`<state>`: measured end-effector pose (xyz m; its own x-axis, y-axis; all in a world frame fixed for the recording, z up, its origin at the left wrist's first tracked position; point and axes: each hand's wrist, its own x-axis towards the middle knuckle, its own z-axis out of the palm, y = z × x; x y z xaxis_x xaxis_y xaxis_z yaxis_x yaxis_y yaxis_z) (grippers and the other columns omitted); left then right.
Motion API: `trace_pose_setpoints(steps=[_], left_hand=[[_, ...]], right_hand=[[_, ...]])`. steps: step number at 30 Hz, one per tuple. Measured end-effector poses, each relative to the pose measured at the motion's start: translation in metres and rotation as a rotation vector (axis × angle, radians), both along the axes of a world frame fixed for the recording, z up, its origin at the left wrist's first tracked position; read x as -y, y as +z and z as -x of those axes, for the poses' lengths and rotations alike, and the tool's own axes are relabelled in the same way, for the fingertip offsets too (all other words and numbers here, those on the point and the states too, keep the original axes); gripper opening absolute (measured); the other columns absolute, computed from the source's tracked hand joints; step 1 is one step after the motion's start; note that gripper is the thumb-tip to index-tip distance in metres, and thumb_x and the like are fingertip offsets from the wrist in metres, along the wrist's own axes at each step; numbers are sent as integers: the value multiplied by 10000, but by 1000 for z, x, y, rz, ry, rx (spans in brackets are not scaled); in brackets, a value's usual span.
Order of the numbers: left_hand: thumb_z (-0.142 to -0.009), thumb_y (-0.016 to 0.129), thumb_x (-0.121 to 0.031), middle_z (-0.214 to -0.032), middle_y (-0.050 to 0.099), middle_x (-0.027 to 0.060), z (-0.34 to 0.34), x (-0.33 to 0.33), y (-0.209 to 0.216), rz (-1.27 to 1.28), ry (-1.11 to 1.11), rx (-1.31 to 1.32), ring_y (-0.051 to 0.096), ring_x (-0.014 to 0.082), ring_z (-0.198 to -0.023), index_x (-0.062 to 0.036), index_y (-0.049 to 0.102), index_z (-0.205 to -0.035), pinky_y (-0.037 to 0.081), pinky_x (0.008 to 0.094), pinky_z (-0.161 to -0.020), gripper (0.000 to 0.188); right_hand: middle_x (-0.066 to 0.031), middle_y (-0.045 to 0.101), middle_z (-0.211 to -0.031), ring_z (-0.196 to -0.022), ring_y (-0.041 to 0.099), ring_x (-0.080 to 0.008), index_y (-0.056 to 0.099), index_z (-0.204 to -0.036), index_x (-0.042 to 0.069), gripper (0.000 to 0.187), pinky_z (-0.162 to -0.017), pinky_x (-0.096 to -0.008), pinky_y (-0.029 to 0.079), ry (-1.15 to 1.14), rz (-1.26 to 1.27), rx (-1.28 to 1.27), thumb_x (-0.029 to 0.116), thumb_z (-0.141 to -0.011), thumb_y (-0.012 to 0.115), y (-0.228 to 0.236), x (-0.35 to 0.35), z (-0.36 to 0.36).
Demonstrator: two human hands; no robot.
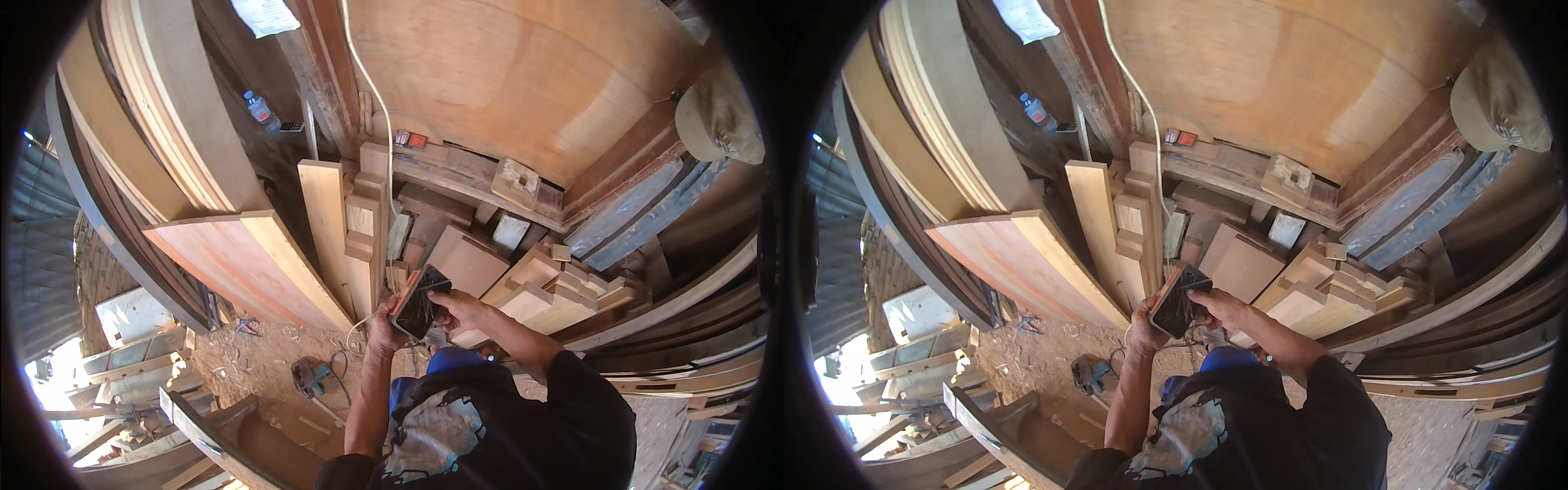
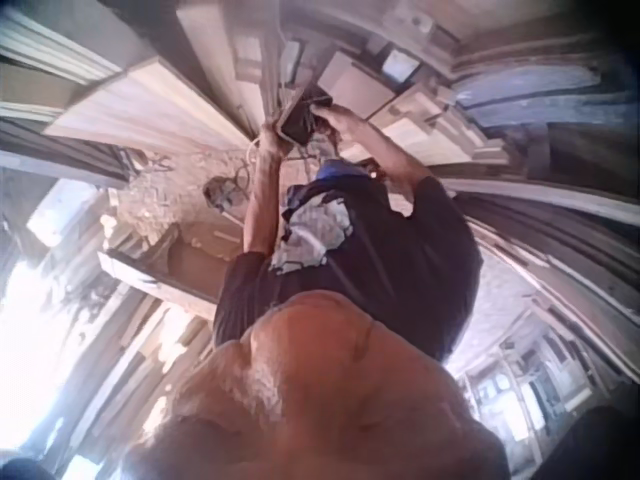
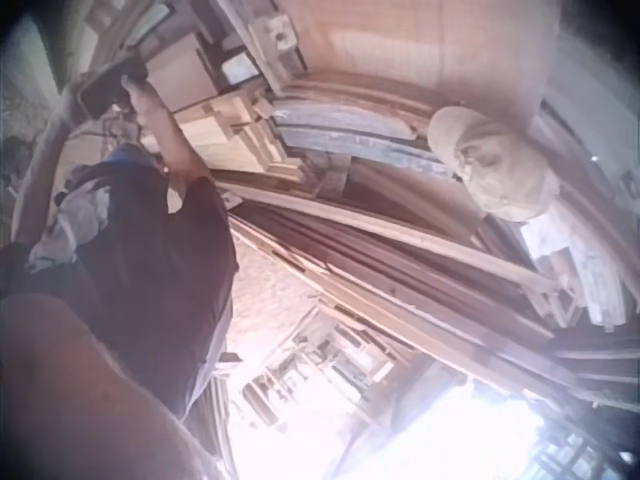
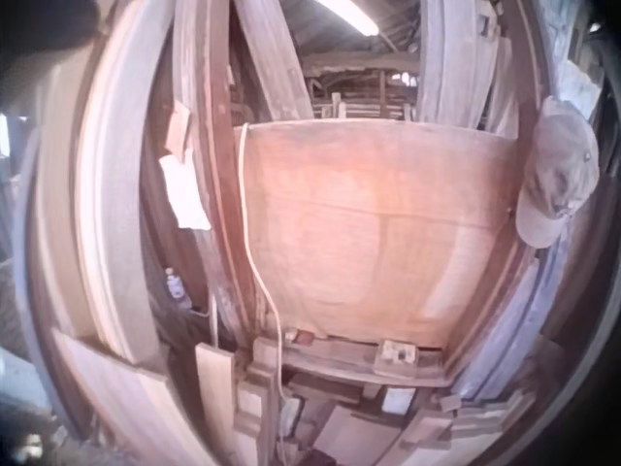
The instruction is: The person aligns a wooden slat across a board, hammers small nails through the slat to secure it, and then uses pliers to remove a nail before hammering it back in again.
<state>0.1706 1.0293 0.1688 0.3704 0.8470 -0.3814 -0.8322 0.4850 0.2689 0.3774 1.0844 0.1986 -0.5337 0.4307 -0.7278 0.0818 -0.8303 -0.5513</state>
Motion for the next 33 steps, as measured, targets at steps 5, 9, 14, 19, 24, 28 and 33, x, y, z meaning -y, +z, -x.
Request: trace_pose_setpoints(steps=[5, 9, 14, 19, 24, 28, 33], left_hand=[[-1012, 478, -500, -1304, 675, 146, -6, -26, -25, 76, 18, 120, 665, 302, -1127, -40, 576, -1391, 529, 450, -966, 604], [-1045, 453, -470, -1322, 660, 165, 17, -14, -68, -91, 27, -137, 669, 312, -1038, -70, 527, -1436, 534, 427, -924, 565], [-1056, 444, -310, -1311, 632, 194, 24, 29, -69, 343, 114, -349, 664, 297, -907, -23, 456, -1451, 545, 384, -775, 489], [-1056, 441, -349, -1316, 650, 186, 49, 102, -106, 499, 36, -547, 685, 275, -900, -59, 460, -1468, 536, 385, -741, 505], [-1065, 438, -276, -1310, 652, 196, 41, 126, -114, 534, 152, -486, 689, 259, -860, -51, 446, -1483, 527, 338, -700, 475], [-1068, 437, -197, -1326, 649, 195, 19, 114, -113, 388, 164, -583, 684, 238, -847, -37, 443, -1487, 526, 308, -705, 449], [-1055, 479, -182, -1363, 635, 179, 30, 133, -116, 422, 303, -459, 670, 215, -968, -30, 426, -1510, 537, 339, -801, 482]], right_hand=[[-20, 559, -652, -526, 503, -120, 639, -909, 128, 327, -494, -297, 420, -181, -27, 125, 426, -1034, 592, -11, -47, -4], [-17, 521, -641, -481, 442, -131, 550, -845, 135, 305, -471, -338, 396, -542, -14, 196, 375, -1031, 581, -9, -131, -14], [18, 437, -553, -428, 373, -125, 524, -783, 115, 369, -464, -324, 400, -793, 9, 208, 380, -1039, 499, -16, -256, -54], [25, 435, -549, -449, 368, -126, 565, -775, 127, 388, -542, -341, 433, -861, -19, 314, 401, -1038, 486, -40, -318, -58], [36, 443, -564, -468, 379, -131, 583, -783, 127, 405, -620, -341, 452, -1043, 122, 331, 424, -1036, 477, -63, -334, -67], [26, 454, -571, -463, 360, -131, 591, -791, 119, 484, -619, -336, 452, -1092, 90, 302, 545, -1017, 558, -64, -339, -79], [5, 557, -714, -578, 452, -120, 610, -899, 106, 375, -588, -293, 416, -842, -93, -43, 465, -1008, 625, -71, -280, -21]])
